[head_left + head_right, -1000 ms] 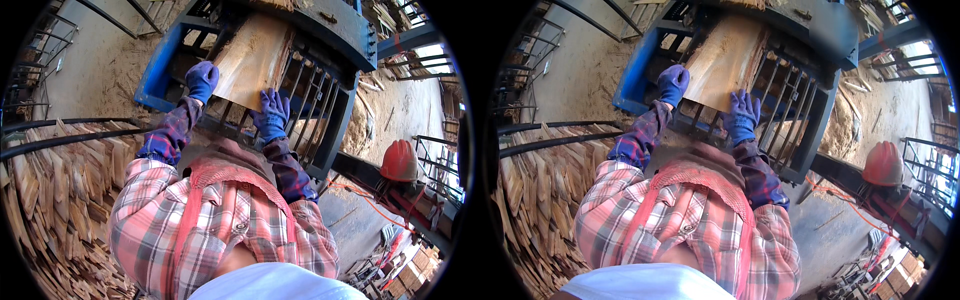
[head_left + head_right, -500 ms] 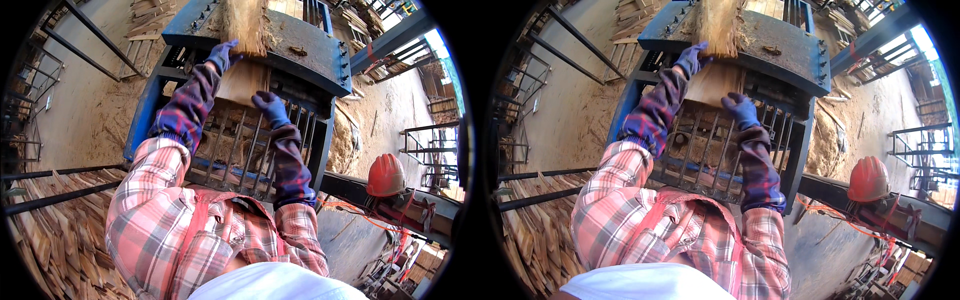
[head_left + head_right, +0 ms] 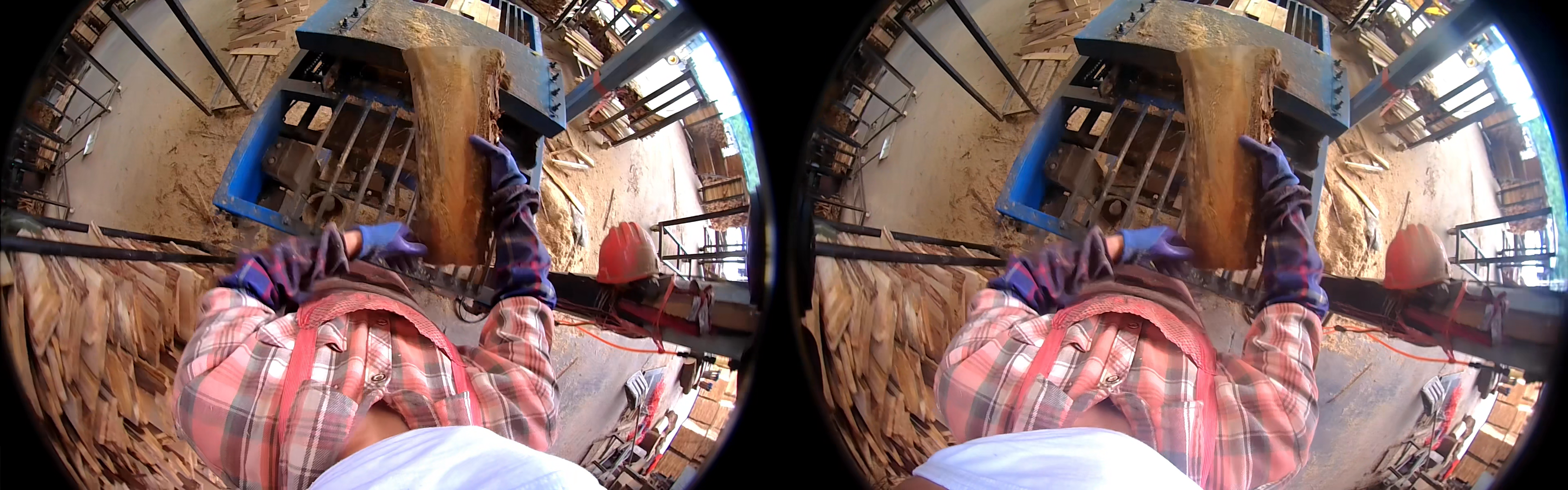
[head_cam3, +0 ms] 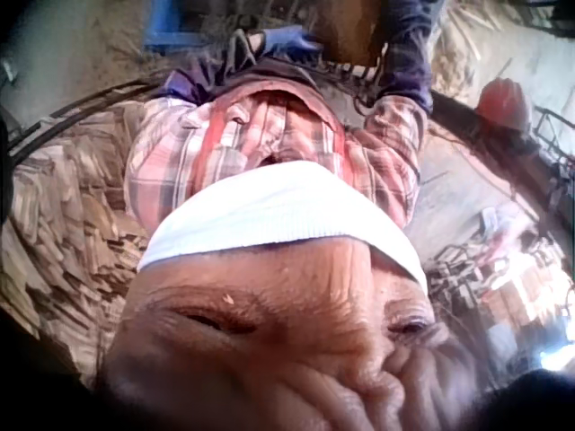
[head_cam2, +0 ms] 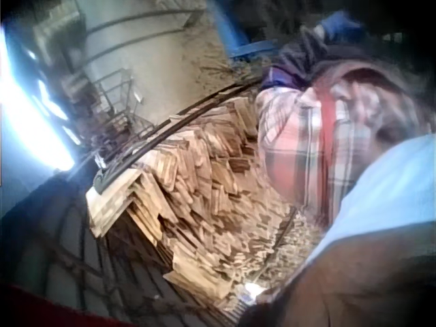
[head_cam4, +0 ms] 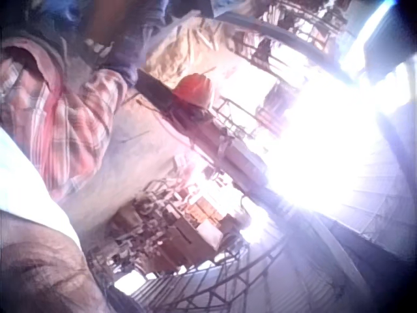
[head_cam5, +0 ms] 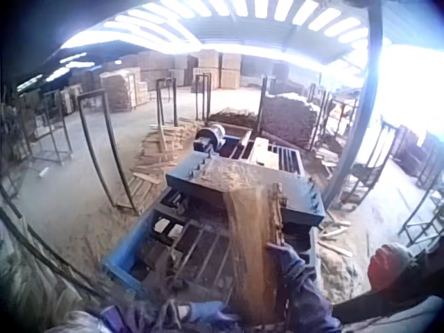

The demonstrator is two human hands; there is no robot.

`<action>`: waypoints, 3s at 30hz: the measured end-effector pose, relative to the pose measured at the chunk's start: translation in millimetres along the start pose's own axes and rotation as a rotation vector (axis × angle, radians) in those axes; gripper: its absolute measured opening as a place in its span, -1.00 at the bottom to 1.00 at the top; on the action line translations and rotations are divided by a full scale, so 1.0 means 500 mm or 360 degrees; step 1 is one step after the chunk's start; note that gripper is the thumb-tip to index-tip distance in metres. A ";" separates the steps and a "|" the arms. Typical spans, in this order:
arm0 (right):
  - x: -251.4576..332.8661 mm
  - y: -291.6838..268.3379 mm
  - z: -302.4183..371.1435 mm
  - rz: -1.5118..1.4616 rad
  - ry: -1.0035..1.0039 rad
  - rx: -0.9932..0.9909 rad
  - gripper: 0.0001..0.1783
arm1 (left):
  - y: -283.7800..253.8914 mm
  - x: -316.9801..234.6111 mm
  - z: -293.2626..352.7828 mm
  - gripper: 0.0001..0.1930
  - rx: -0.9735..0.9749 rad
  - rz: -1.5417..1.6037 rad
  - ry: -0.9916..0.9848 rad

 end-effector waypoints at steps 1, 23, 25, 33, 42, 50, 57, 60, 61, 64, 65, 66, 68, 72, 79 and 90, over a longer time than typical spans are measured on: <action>0.043 0.029 0.032 0.0140 -0.0172 0.0039 -0.55 | -0.049 0.003 -0.021 -0.46 -0.0585 -0.0805 0.0533; 0.029 0.240 0.163 0.2322 -0.1647 0.0391 -0.02 | -0.372 0.055 0.252 -0.59 -0.1344 0.0045 0.0546; -0.104 0.277 0.186 0.1834 -0.1728 0.0803 0.13 | -0.471 0.247 0.154 -0.57 -0.1491 0.0309 0.0577; -0.273 0.381 0.276 0.2218 -0.0820 0.0522 0.21 | -0.482 0.305 0.071 -0.17 -0.1478 0.0788 0.0618; -0.304 0.225 0.196 0.2702 -0.0982 0.0253 -0.05 | -0.250 0.046 0.126 -0.84 -0.2322 -0.0757 0.1114; -0.225 0.160 -0.057 0.3023 -0.0783 0.0611 -0.21 | -0.161 0.372 0.148 -0.82 -0.2275 0.0458 0.0668; -0.387 0.351 -0.235 0.2553 -0.1622 0.0862 -0.43 | 0.037 0.605 0.180 -0.68 -0.2576 0.0602 -0.0105; -0.525 0.593 -0.166 0.1653 -0.2469 0.1221 -0.55 | 0.082 0.654 0.236 -0.65 -0.2628 0.0808 -0.0280; -0.574 0.656 -0.132 0.1573 -0.2241 0.1382 -0.53 | 0.106 0.663 0.263 -0.63 -0.2769 0.0766 -0.0273; -0.540 0.884 -0.062 0.1287 -0.2234 0.1633 -0.49 | 0.085 0.633 0.465 -0.62 -0.2917 0.0615 -0.0250; -0.538 0.919 -0.037 0.1164 -0.2336 0.1652 -0.48 | 0.110 0.631 0.504 -0.64 -0.3012 0.0550 -0.0198; -0.538 0.939 0.000 0.1173 -0.2342 0.1739 -0.48 | 0.153 0.639 0.520 -0.65 -0.3097 0.0519 -0.0161; -0.537 0.930 0.057 0.1287 -0.2289 0.1850 -0.49 | 0.217 0.656 0.521 -0.65 -0.3112 0.0571 -0.0260; -0.712 0.950 0.080 0.1341 -0.1745 0.2025 -0.47 | 0.240 0.787 0.510 -0.62 -0.2734 0.0859 -0.0524; -0.644 1.181 0.307 0.1290 -0.1764 0.2139 -0.43 | 0.364 0.825 0.758 -0.55 -0.2490 0.0812 -0.0472; -0.476 1.810 0.693 0.0521 -0.2388 0.2074 -0.49 | 0.676 1.142 1.250 -0.63 -0.3108 0.0609 -0.0766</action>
Point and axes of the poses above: each hand's wrist, its own z-axis away from the middle knuckle, its own y-axis out of the palm, x = y × z, the point moved 2 cm from there along -z, towards the middle knuckle, and after that the axes turned 14 degrees about -y, right-handed, at the moved point
